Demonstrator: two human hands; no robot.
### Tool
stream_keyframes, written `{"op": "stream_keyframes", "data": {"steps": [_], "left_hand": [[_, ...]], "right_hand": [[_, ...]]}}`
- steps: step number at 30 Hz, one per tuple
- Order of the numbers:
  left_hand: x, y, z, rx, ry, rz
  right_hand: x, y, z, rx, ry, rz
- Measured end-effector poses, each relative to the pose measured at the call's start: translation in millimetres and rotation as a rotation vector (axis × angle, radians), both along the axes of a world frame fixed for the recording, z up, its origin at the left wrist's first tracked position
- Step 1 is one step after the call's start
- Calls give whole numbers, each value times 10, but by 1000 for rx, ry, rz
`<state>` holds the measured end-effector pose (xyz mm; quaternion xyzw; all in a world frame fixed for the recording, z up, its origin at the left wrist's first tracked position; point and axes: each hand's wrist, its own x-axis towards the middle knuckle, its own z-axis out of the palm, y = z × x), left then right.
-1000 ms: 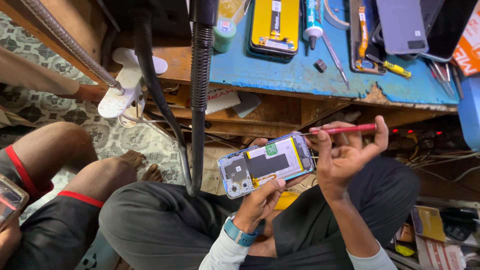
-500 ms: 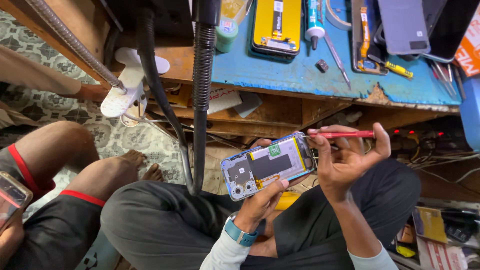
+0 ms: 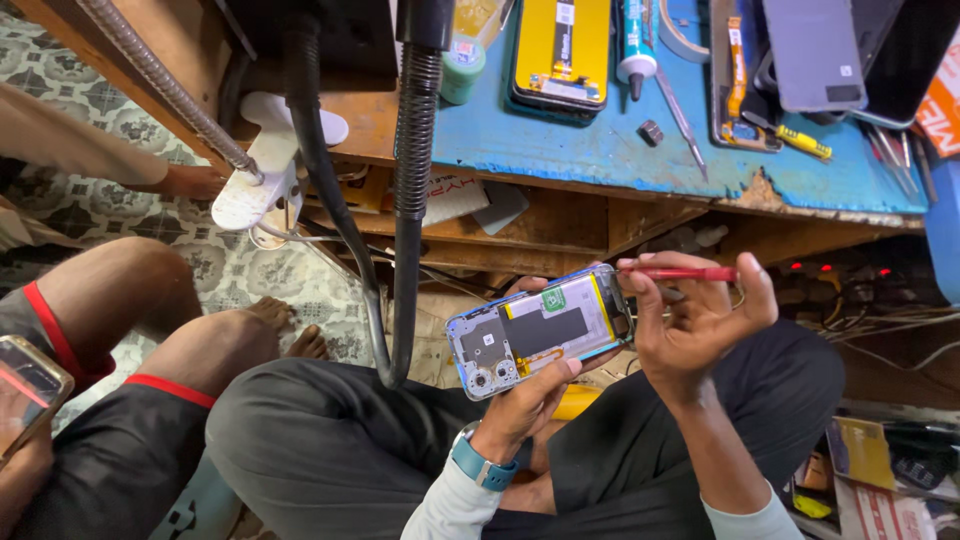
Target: The person holds a disassembled smartphone and uses a red plastic pry tool to carefully separate the screen assembly from the phone's frame. They work along the edges of the device to release the adhesive or clips holding the components together.
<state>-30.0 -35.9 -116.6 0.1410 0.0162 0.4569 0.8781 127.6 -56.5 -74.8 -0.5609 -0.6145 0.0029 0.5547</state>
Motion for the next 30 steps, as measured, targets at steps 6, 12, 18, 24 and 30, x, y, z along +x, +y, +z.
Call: {"op": "stream_keyframes", "data": {"steps": [6,12,18,24,30], "left_hand": [[-9,8,-3,11,-5,-2],[-17,5,-1,10,-5,-1],[-28,12,5,5,-6,-10],[-35,12,15,29,2,-6],[-39,-2,4,85,25,-4]], "right_hand": [[-18,17,17,20,-9,2],[-14,11,-7,24,15,17],[-10,5,-12,23,-8,2],[1,22,-6,24,-57,18],[26,100,180,-27,-143,187]]}}
